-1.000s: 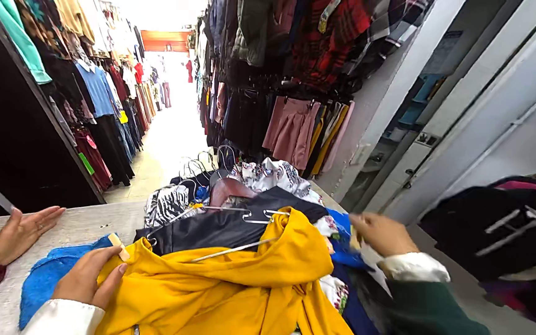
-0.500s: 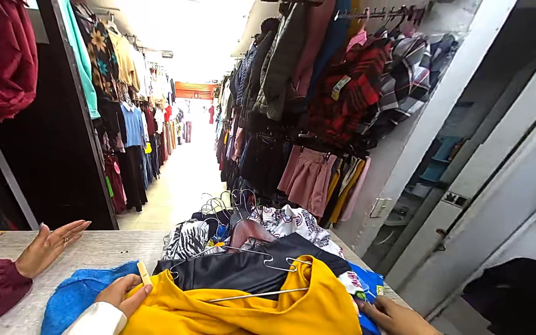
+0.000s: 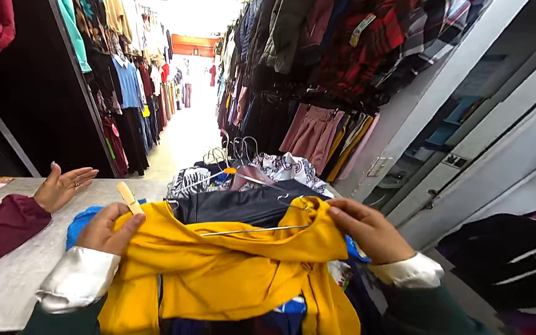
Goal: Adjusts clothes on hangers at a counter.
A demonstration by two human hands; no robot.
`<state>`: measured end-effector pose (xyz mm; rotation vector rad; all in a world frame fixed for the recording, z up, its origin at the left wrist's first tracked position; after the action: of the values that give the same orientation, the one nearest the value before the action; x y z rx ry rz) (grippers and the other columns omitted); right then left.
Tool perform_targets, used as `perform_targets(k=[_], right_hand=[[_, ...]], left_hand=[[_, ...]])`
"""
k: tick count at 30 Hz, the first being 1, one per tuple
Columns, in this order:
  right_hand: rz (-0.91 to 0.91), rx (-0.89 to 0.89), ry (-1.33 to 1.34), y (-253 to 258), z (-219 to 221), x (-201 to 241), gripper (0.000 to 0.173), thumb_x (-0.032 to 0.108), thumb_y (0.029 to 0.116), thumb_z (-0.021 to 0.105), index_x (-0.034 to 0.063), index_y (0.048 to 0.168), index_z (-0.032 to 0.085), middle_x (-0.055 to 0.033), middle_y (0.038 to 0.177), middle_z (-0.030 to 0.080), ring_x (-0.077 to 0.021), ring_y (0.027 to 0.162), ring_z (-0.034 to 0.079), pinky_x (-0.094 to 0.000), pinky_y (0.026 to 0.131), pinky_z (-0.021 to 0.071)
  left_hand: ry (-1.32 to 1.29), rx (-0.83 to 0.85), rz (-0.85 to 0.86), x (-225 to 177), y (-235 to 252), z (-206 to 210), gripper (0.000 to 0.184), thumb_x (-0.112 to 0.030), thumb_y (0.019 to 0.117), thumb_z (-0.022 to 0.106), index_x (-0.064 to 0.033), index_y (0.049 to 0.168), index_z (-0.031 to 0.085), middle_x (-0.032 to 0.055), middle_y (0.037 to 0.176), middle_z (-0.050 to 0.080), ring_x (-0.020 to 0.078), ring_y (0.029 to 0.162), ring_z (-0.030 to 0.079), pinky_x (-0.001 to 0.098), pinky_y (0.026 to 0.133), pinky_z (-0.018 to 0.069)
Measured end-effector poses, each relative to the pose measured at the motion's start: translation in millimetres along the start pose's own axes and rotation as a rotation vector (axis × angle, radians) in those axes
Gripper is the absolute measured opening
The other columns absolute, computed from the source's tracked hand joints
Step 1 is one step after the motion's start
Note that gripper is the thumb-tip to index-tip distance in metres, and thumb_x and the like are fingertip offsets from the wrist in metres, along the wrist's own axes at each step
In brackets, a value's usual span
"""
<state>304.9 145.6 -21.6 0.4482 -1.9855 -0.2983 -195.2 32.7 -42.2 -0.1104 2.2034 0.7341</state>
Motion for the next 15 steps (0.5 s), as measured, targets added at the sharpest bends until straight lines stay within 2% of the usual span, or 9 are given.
perform_targets(k=[3,5,7,9,11,12,13,14,15], right_hand=[[-0.149,-0.125,0.148,-28,-26,46,0.014,0.016,0.0995,0.058,0.016,0.105,0.071,0.0058,0.089,0.071,-0.0045,0.077,0.067,-0.0259,0.071,0.0596],[-0.203,-0.144,0.204,-52,-41,67,0.015,0.014,0.1018,0.056,0.0176,0.111,0.068,0.0059,0.097,0.07,-0.0047,0.082,0.067,-0.0245,0.076,0.0591],[-0.231,-0.148,0.235,-73,-57,83,0.024,0.013,0.102,0.055,0.0195,0.123,0.064,0.0058,0.103,0.07,-0.0045,0.086,0.068,-0.023,0.078,0.059],[-0.214,-0.141,0.233,-94,-73,95,0.036,0.014,0.101,0.054,0.0223,0.136,0.057,0.0073,0.099,0.067,-0.0031,0.083,0.067,-0.0227,0.077,0.0593],[-0.252,-0.077,0.215,-116,-87,112,0.039,0.022,0.1002,0.059,0.0221,0.139,0.058,0.0057,0.102,0.069,-0.0038,0.084,0.068,-0.0231,0.078,0.0599],[-0.298,-0.035,0.208,-125,-93,123,0.035,0.031,0.0989,0.065,0.0223,0.133,0.065,0.0058,0.103,0.072,-0.0042,0.085,0.07,-0.0235,0.077,0.0609],[-0.343,-0.004,0.202,-136,-100,130,0.031,0.037,0.0974,0.068,0.0214,0.124,0.071,0.0053,0.102,0.073,-0.0053,0.084,0.07,-0.0239,0.075,0.0614],[-0.383,0.006,0.203,-149,-106,135,0.026,0.039,0.0965,0.069,0.0213,0.114,0.075,0.0058,0.098,0.073,-0.0055,0.08,0.069,-0.0234,0.071,0.061],[-0.416,0.007,0.202,-162,-113,139,0.021,0.04,0.0963,0.069,0.0227,0.105,0.076,0.008,0.093,0.071,-0.0041,0.077,0.068,-0.0214,0.068,0.0594]], left_hand=[[-0.064,-0.15,0.186,-59,-25,-37,0.037,-0.049,0.0922,0.067,-0.0132,0.102,0.069,-0.0004,0.107,0.07,0.0086,0.1,0.068,0.0367,0.087,0.0574],[-0.15,-0.196,0.335,-95,-44,-52,0.039,-0.047,0.0921,0.07,-0.0097,0.103,0.069,0.0055,0.126,0.069,0.0153,0.122,0.065,0.0377,0.104,0.0537],[-0.221,-0.259,0.427,-125,-64,-65,0.033,-0.042,0.0913,0.074,-0.0123,0.103,0.069,0.0022,0.125,0.069,0.0151,0.123,0.063,0.0371,0.107,0.0524],[-0.257,-0.304,0.478,-151,-84,-76,0.025,-0.04,0.0918,0.074,-0.0206,0.105,0.068,-0.0097,0.119,0.068,0.0058,0.116,0.064,0.0298,0.103,0.0534],[-0.315,-0.321,0.517,-169,-102,-86,0.025,-0.041,0.0917,0.075,-0.0249,0.109,0.067,-0.013,0.119,0.071,0.0075,0.118,0.066,0.0304,0.105,0.054],[-0.376,-0.32,0.535,-172,-110,-90,0.028,-0.038,0.0906,0.077,-0.0202,0.111,0.068,-0.0066,0.121,0.072,0.0153,0.121,0.066,0.0355,0.108,0.0539],[-0.462,-0.305,0.535,-168,-120,-93,0.033,-0.029,0.0891,0.078,-0.0086,0.111,0.065,0.0072,0.122,0.071,0.0288,0.123,0.066,0.0453,0.11,0.053],[-0.549,-0.297,0.473,-154,-130,-95,0.034,-0.024,0.087,0.079,-0.0052,0.111,0.063,0.0096,0.117,0.072,0.0279,0.118,0.068,0.0432,0.106,0.0551],[-0.597,-0.3,0.369,-133,-145,-98,0.026,-0.021,0.0872,0.077,-0.0111,0.108,0.064,-0.0008,0.103,0.073,0.012,0.102,0.07,0.0287,0.093,0.0584]])
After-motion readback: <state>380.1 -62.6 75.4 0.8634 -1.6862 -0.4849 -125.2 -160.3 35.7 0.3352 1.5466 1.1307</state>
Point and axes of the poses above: each hand's wrist, its own y-axis towards the middle knuckle, its own z-axis out of the palm, x = y × z, the point moved 9 cm from there along y, towards the middle knuckle
